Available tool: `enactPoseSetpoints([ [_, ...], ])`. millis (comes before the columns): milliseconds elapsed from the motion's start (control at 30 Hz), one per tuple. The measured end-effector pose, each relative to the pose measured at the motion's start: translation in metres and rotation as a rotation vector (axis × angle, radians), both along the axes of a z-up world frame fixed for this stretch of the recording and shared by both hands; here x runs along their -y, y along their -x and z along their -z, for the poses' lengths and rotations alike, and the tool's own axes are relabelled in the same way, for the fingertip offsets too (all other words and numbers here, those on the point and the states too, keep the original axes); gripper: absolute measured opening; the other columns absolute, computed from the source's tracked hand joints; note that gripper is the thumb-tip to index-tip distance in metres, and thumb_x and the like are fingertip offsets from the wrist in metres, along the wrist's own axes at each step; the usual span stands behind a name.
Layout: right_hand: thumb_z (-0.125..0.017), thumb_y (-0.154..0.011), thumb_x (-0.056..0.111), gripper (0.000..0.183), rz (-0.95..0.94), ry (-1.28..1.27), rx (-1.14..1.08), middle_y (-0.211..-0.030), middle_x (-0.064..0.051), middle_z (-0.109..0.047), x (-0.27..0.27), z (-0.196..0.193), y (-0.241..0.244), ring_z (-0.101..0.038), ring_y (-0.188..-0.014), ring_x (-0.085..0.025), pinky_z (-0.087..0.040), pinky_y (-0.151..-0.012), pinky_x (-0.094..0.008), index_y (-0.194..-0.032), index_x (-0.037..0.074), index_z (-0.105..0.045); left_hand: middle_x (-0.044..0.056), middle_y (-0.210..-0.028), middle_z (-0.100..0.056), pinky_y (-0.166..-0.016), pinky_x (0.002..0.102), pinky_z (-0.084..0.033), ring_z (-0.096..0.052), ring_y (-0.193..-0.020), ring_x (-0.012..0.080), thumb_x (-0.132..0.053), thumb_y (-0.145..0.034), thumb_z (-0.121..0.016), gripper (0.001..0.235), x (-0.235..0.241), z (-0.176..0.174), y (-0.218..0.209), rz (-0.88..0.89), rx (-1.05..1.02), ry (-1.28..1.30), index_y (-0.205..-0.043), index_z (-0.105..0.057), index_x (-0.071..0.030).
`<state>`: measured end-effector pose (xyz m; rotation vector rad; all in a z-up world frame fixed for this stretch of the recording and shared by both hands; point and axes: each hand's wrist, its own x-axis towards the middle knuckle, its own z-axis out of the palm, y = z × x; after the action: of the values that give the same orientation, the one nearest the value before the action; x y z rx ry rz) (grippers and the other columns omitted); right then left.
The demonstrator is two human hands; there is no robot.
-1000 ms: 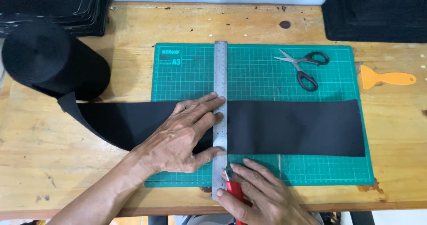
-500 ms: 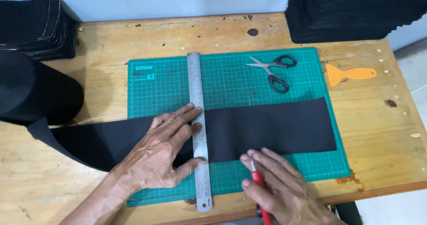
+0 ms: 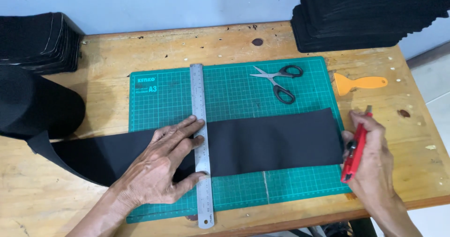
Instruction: The person unrolls a black fabric roll on a green cutting mat, smooths it out, and uses a metal ruler and a red utility knife to cut a rectangular piece. The person then lifts the cut piece to inspect the edges.
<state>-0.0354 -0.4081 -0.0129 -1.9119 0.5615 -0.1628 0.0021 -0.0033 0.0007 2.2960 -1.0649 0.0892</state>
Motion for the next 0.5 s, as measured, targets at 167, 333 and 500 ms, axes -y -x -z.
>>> enactPoseSetpoints([
  [167,-0.057,-0.089,-0.020,0.061,-0.418,0.784,0.427,-0.147,-0.031,-0.047,0.018,0.020,-0.004,-0.045,-0.134,-0.045,-0.055,-0.102,-0.045,-0.147,-0.006,-0.042,0.025,-0.157,-0.046,-0.112,0.054,-0.037,-0.041,-0.150,0.0427,-0.047,-0.096,-0.064,0.056,0.002,-0.002,0.000,0.007,-0.007,-0.003,-0.124,-0.059,0.001],
  [333,-0.064,-0.090,-0.002,0.063,-0.342,0.610,0.317,-0.141,-0.030,-0.041,0.016,0.024,-0.004,-0.044,-0.142,-0.038,-0.053,-0.104,-0.046,-0.148,-0.001,-0.040,0.025,-0.157,-0.046,-0.112,0.054,-0.037,-0.041,-0.150,0.0431,-0.047,-0.094,-0.065,0.057,0.000,0.001,0.000,0.001,-0.004,-0.016,-0.125,-0.060,0.001],
  [500,-0.065,-0.092,-0.003,0.063,-0.363,0.757,0.281,-0.154,-0.027,-0.049,0.022,0.027,-0.005,-0.038,-0.122,-0.040,-0.054,-0.091,-0.043,-0.148,0.003,-0.036,0.025,-0.157,-0.046,-0.110,0.053,-0.038,-0.040,-0.150,0.0420,-0.046,-0.094,-0.066,0.057,0.000,0.000,0.001,-0.003,-0.014,-0.014,-0.125,-0.060,0.002],
])
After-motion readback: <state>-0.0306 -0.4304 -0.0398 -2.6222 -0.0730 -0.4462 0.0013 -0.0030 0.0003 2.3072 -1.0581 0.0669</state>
